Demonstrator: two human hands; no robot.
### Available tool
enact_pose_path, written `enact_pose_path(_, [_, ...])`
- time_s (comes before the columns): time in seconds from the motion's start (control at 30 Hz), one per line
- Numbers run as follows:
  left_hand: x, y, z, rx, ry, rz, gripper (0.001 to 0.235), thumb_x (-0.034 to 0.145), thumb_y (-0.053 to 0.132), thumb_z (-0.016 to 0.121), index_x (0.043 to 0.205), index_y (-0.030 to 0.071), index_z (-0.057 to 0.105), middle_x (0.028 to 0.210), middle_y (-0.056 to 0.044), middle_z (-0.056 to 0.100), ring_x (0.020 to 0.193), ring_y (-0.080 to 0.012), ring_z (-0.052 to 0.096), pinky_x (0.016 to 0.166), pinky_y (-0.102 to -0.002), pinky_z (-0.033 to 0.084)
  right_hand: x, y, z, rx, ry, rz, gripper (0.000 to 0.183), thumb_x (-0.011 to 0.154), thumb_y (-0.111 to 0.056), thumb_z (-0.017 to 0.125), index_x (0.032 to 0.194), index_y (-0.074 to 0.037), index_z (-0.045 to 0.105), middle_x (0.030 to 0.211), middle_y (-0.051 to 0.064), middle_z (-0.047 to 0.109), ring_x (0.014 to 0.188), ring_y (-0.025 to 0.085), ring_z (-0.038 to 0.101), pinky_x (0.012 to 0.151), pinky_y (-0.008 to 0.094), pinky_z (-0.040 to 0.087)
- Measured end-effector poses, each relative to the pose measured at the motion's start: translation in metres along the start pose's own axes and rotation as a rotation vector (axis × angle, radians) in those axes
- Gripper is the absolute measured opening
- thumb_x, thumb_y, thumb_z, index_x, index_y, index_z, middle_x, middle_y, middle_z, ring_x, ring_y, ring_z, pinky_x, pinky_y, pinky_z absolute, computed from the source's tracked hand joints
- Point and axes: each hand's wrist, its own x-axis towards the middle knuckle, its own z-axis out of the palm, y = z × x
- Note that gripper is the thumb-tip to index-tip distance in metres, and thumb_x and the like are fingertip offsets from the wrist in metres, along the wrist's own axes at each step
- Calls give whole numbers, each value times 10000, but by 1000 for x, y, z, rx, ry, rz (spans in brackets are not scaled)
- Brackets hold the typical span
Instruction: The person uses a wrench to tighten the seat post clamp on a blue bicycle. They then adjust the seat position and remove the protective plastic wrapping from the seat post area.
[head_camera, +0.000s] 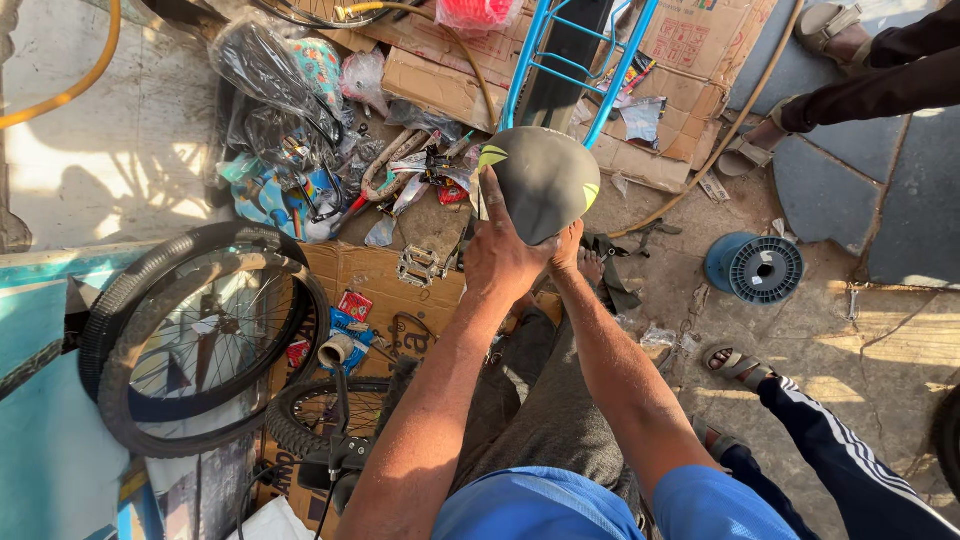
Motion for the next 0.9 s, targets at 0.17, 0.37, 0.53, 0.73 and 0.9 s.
enact_pose_path(0.17, [4,-9,5,-41,60,99,1357,765,470,853,1603,97,-147,1241,-365,601,1044,-463,705,888,-499,600,9,-2,13,613,-157,574,291,1012,-247,629,1243,-71,655,1144,66,749,999,241,740,865,385,616])
enact_pose_path(0.37, [4,-5,2,10,13,25,1350,778,507,847,1597,114,-151,1230,-370,573,1033,-465,704,869,-495,605,11,-35,-1,899,-162,659,353,991,-212,647,1242,34,611,1165,131,699,1004,228,698,854,365,599])
enact_pose_path(0.53, [1,-2,4,-4,28,37,1367,743,473,859,1591,118,-153,1256,-360,570,1042,-467,699,866,-495,606,-7,-81,-16,903,-136,735,365,964,-130,678,1240,90,582,1180,171,678,1029,269,683,861,397,594])
enact_pose_path(0.73, [0,-6,4,-24,41,76,1368,755,449,870,1585,105,-161,1265,-351,580,1072,-452,693,891,-490,593,21,-36,-4,1204,-2,909,335,1066,-218,497,1290,18,579,1160,139,705,998,235,725,839,371,616])
enact_pose_path(0.9, [2,-2,-2,15,-4,12,1362,762,461,866,1597,123,-156,1255,-340,582,1097,-441,680,921,-489,579,40,-76,-26,1136,-83,728,365,976,-142,638,1285,26,541,1180,126,666,1017,217,679,852,371,591])
